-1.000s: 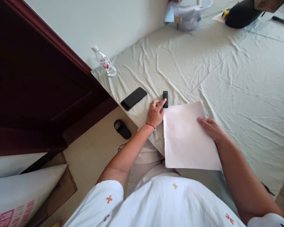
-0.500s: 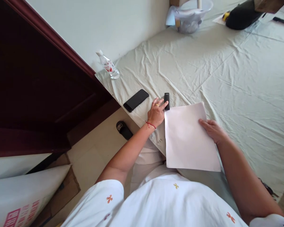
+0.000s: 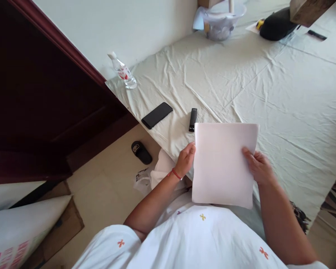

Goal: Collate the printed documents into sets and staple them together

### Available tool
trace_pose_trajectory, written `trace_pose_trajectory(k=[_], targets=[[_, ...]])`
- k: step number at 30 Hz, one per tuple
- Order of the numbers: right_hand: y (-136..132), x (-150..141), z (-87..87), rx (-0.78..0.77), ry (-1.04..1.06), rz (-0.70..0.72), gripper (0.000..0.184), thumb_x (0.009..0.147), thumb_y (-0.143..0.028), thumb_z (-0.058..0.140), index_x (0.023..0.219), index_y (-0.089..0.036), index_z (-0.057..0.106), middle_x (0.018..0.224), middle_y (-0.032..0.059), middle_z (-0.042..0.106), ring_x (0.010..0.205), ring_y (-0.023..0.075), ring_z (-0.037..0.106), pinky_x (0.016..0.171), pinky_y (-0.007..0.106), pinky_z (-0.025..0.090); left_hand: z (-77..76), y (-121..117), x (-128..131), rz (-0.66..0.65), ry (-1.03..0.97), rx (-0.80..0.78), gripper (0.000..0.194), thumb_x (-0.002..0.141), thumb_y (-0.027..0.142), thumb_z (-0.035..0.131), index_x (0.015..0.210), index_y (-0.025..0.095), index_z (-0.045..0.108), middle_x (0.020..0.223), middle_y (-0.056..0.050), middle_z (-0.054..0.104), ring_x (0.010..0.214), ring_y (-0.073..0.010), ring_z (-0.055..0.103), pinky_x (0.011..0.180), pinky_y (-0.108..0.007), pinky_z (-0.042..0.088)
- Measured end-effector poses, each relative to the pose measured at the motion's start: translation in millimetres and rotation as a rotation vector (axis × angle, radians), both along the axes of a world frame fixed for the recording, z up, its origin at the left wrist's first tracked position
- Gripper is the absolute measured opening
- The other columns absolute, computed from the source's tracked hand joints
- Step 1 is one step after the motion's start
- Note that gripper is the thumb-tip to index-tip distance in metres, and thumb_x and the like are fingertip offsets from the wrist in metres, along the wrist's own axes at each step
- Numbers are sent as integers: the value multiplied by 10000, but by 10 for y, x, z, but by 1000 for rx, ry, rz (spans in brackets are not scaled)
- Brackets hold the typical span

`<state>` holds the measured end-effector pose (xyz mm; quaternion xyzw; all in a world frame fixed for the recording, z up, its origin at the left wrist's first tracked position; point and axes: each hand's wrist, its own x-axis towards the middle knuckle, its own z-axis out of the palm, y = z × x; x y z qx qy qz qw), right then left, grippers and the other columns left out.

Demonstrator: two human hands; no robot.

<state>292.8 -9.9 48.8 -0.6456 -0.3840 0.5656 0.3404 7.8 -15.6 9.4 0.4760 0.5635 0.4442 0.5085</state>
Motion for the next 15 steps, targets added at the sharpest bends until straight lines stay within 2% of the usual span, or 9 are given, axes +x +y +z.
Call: trace_pose_trajectory(k=[3,6,8,11,15], targets=[[140,-178,-36,41,47,32,583,727,-797,754,893,-239,715,778,77,773,606,243,698,485,335,525,-26,-56,24,-63,-17,54,547,983,683,495,975,168,679,826,-55,643,875,-207,611,825,-306,501],[242,-297,-111,105,80,29,584,764,-771,740,997,-236,716,862,73,784,670,234,708,531,320,536,-63,-47,-1,-5,123,83,534,995,654,464,773,177,557,640,16,444,665,-142,442,673,-277,381],[247,-316,-158,163,15,33,532,812,-738,716,1007,-243,705,876,52,775,682,209,685,544,294,518,-80,-25,-12,41,205,103,526,1004,622,440,707,189,468,604,34,355,614,-122,341,624,-283,294],[151,-253,-218,207,-91,29,456,850,-687,709,963,-245,694,840,22,742,655,165,620,535,257,469,-92,13,1,97,234,110,498,1009,574,434,685,196,415,595,37,338,603,-116,324,618,-288,263],[-77,-101,-299,206,-79,-38,435,765,-617,819,940,-237,700,824,7,712,642,144,572,558,254,457,-95,46,38,149,284,78,457,1017,494,456,673,194,415,576,39,331,588,-116,325,618,-291,245]])
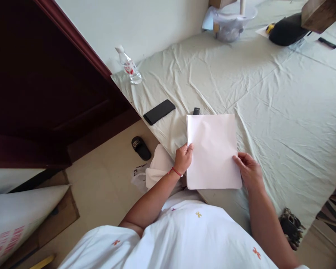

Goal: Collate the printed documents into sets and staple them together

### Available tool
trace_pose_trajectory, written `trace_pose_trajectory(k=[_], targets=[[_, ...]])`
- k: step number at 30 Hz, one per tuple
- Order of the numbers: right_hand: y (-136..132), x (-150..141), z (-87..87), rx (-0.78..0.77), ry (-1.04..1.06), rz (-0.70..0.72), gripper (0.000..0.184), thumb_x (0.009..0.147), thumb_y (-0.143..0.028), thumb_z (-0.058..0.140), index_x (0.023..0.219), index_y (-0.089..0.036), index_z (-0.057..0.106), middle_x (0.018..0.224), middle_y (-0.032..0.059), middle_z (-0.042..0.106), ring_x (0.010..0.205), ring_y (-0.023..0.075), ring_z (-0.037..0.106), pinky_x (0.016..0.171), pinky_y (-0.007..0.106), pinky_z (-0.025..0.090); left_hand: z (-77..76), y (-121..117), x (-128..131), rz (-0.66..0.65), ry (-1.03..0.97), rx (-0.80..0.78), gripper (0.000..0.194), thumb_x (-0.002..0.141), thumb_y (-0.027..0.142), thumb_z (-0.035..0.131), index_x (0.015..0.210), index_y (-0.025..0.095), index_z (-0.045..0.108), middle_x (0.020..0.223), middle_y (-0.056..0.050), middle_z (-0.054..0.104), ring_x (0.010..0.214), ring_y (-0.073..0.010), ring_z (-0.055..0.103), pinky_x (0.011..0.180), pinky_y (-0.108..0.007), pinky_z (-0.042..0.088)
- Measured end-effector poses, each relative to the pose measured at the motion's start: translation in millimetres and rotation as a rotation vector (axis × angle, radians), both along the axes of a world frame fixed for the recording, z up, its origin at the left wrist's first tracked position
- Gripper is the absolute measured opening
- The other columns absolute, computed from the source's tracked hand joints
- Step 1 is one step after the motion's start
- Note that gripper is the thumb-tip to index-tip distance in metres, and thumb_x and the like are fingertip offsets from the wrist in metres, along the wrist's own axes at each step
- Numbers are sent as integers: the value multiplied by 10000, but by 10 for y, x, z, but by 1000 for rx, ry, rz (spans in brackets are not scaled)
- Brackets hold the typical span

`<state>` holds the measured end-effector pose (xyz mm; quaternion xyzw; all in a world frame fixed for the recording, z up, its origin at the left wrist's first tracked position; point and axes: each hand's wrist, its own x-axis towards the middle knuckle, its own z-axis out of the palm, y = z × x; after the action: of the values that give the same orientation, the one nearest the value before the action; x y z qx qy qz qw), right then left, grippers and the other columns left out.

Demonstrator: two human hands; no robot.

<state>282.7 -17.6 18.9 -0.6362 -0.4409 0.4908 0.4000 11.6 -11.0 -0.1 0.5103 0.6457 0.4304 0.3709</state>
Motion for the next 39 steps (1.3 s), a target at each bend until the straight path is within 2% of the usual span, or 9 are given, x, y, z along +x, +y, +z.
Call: trace_pose_trajectory(k=[3,8,16,20,25,29,32,36,39], targets=[[-133,75,-58,15,-18,-29,438,704,-595,865,863,-225,695,759,-5,669,618,133,530,555,255,428,-9,17,11,-15,18,-8,441,1010,476,457,673,192,429,575,37,331,594,-117,326,620,-289,242],[-162,71,-88,25,-120,1,411,763,-604,810,856,-217,707,714,-9,644,603,131,484,552,263,373,6,32,-59,-33,-116,-78,435,958,542,482,705,189,473,611,29,376,631,-122,358,622,-265,289],[-79,45,-14,49,-322,57,406,805,-617,726,835,-212,722,728,15,680,629,162,529,603,299,391,120,-32,-306,-140,90,-184,430,888,516,513,614,192,448,552,28,370,556,-108,340,558,-257,233],[-82,33,-16,75,-437,38,394,868,-599,665,894,-217,757,749,22,702,652,176,562,640,313,425,66,-33,-276,-86,65,-212,429,855,528,524,588,199,454,515,21,409,507,-109,396,527,-256,242],[-85,-41,-94,258,-540,-45,307,897,-517,653,940,-228,745,830,37,744,714,196,639,760,348,503,11,-61,-228,-16,-172,-238,443,787,599,622,636,192,534,507,26,484,451,-104,436,489,-247,274],[-42,-89,-130,453,-670,-39,281,933,-471,612,852,-220,708,915,71,720,823,215,638,757,359,524,31,-87,-218,7,-194,-213,467,786,633,662,715,177,595,526,20,556,458,-110,483,499,-243,308],[7,-108,-38,494,-713,-45,295,936,-481,597,840,-213,674,967,94,703,860,223,620,745,365,530,67,-109,-230,-46,-118,-186,439,857,586,619,696,180,577,497,18,565,467,-108,486,536,-240,346],[66,-141,258,280,-582,94,300,923,-504,593,866,-213,638,813,42,677,687,174,596,631,312,475,95,-133,-260,-90,-56,-166,387,921,486,548,692,177,585,496,15,580,478,-104,478,561,-234,364],[100,-227,523,148,-450,252,324,907,-524,622,805,-217,605,673,-9,586,600,137,506,552,274,384,98,-115,-259,-90,-66,-193,367,936,432,535,684,172,593,490,18,574,475,-103,464,553,-231,354]])
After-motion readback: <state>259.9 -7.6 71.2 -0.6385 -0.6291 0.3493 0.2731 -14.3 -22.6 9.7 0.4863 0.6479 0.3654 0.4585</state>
